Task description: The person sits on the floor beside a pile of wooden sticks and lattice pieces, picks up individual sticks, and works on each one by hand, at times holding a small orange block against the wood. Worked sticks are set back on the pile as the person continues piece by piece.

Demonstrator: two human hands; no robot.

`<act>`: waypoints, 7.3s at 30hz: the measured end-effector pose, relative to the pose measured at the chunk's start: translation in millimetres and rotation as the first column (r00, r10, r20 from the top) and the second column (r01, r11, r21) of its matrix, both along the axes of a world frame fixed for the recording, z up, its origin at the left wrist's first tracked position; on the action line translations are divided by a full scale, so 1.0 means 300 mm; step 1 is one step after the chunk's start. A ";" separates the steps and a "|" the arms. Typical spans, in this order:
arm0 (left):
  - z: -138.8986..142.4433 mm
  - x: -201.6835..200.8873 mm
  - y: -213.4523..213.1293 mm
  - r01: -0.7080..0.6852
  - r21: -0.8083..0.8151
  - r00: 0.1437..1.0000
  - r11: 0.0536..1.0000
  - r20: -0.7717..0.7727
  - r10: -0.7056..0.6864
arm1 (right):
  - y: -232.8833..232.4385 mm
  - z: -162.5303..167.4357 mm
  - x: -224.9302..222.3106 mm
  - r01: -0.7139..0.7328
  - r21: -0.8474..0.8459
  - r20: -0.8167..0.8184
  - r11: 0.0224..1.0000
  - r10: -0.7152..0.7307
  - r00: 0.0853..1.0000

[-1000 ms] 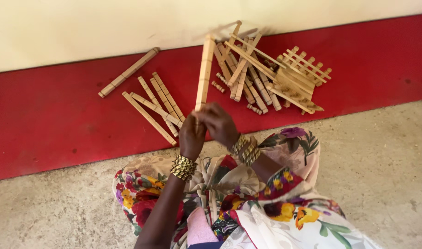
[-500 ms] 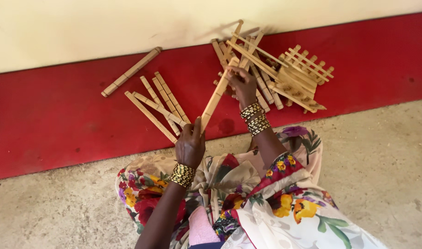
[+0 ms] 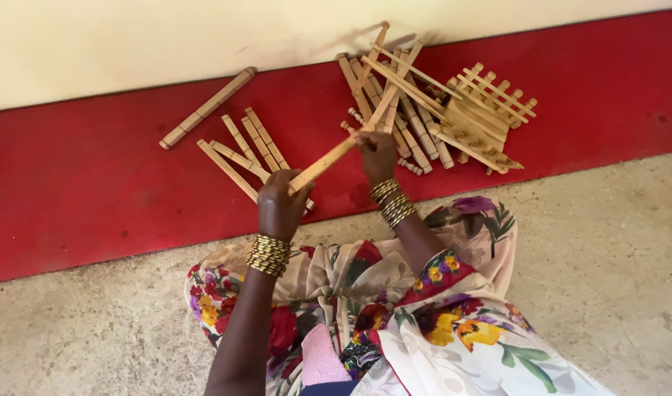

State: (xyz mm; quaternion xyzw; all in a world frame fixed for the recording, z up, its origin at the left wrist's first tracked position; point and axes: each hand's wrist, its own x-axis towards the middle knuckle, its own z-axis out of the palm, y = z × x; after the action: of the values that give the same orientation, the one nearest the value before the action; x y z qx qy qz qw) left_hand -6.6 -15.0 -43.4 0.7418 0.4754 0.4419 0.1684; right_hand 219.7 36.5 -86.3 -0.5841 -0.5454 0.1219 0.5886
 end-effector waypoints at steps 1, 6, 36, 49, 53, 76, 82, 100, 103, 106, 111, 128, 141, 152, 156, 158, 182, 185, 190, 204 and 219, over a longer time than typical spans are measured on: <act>0.003 0.017 0.004 0.002 -0.005 0.999 1.000 -0.034 -0.002 | -0.013 -0.010 -0.032 -0.055 -0.082 -0.143 0.995 0.043 0.989; 0.002 0.050 0.000 0.080 0.069 0.991 0.994 -0.115 -0.072 | -0.080 -0.063 -0.173 -0.412 -0.047 -0.396 0.910 0.362 0.844; -0.024 0.021 0.027 -0.098 -0.134 0.995 0.986 -0.012 0.097 | -0.118 -0.109 -0.195 -0.132 0.016 0.232 0.991 0.125 0.965; 0.067 -0.025 -0.013 -0.122 -0.306 0.959 0.944 -0.281 0.033 | -0.083 -0.191 -0.040 0.063 -0.455 0.091 0.888 -0.025 0.996; 0.056 0.000 -0.018 0.050 -0.074 0.950 0.996 -0.303 -0.070 | -0.100 -0.163 -0.106 -0.069 -0.267 0.037 0.961 0.081 0.996; 0.051 -0.037 -0.017 0.068 -0.082 0.995 0.994 0.075 -0.062 | -0.093 -0.087 -0.145 -0.384 -0.366 -0.334 0.848 0.266 0.904; 0.018 -0.018 -0.014 -0.004 -0.032 1.000 0.999 0.001 0.004 | -0.086 -0.088 -0.184 -0.331 -0.015 0.006 0.943 0.331 0.943; 0.082 -0.045 -0.024 0.083 -0.064 0.997 0.995 0.015 -0.082 | -0.079 -0.120 -0.136 -0.450 -0.319 -0.447 0.834 0.286 0.847; 0.096 -0.041 -0.018 0.114 0.022 0.993 0.993 0.027 -0.115 | -0.085 -0.104 -0.184 -0.335 -0.151 -0.123 0.930 0.318 0.940; 0.097 -0.049 -0.028 0.063 -0.050 0.998 0.997 -0.023 -0.065 | -0.088 -0.118 -0.195 -0.296 -0.060 -0.046 0.953 0.294 0.955; 0.069 -0.080 -0.034 -0.014 -0.155 1.000 0.988 -0.004 0.014 | -0.083 -0.163 -0.116 -0.228 -0.272 -0.198 0.935 0.178 0.964; 0.062 -0.007 -0.009 -0.021 -0.114 0.990 0.993 0.138 0.036 | -0.054 -0.127 -0.131 -0.489 -0.246 -0.400 0.837 0.372 0.838; 0.043 -0.076 -0.032 -0.042 -0.075 0.999 0.996 -0.013 0.041 | -0.096 -0.146 -0.076 -0.258 -0.612 -0.393 0.747 -0.004 0.920; 0.028 -0.044 0.003 0.102 0.021 0.995 0.995 -0.007 -0.102 | -0.098 -0.151 -0.139 -0.298 -0.264 -0.053 0.917 0.295 0.954; 0.035 -0.067 -0.010 0.078 -0.061 0.997 0.995 0.032 -0.077 | -0.102 -0.171 -0.136 -0.263 -0.142 0.051 0.954 0.272 0.961; 0.029 -0.081 -0.010 0.001 -0.168 1.000 0.986 0.028 0.003 | -0.102 -0.178 -0.116 -0.200 -0.222 0.100 0.954 0.227 0.969; -0.017 -0.100 0.011 -0.029 -0.265 1.000 0.964 -0.008 0.028 | -0.145 -0.119 -0.198 -0.343 -0.349 -0.389 0.872 0.199 0.900; -0.058 -0.076 0.001 0.039 -0.210 0.993 0.977 0.113 -0.015 | -0.164 -0.115 -0.192 -0.258 -0.485 -0.302 0.835 0.117 0.946; -0.057 -0.032 -0.030 0.049 -0.113 0.991 0.992 0.126 -0.035 | -0.187 -0.097 -0.182 -0.177 -0.236 0.032 0.955 0.190 0.981; 0.098 -0.327 0.092 0.081 -0.265 0.810 0.961 0.580 0.092 | -0.263 -0.098 -0.036 -0.575 -0.275 0.014 0.770 0.601 0.799; -0.426 0.061 -0.060 0.387 -0.748 0.669 0.539 0.630 0.394 | -0.216 -0.222 -0.293 -0.577 -0.259 -0.551 0.775 0.372 0.747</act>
State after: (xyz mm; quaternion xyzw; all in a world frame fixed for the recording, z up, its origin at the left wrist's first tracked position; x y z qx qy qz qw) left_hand 11.7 -32.9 -171.2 0.3146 0.5148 0.4174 0.6796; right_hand 131.7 -28.5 -152.9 -0.4847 -0.4802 0.5213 0.5125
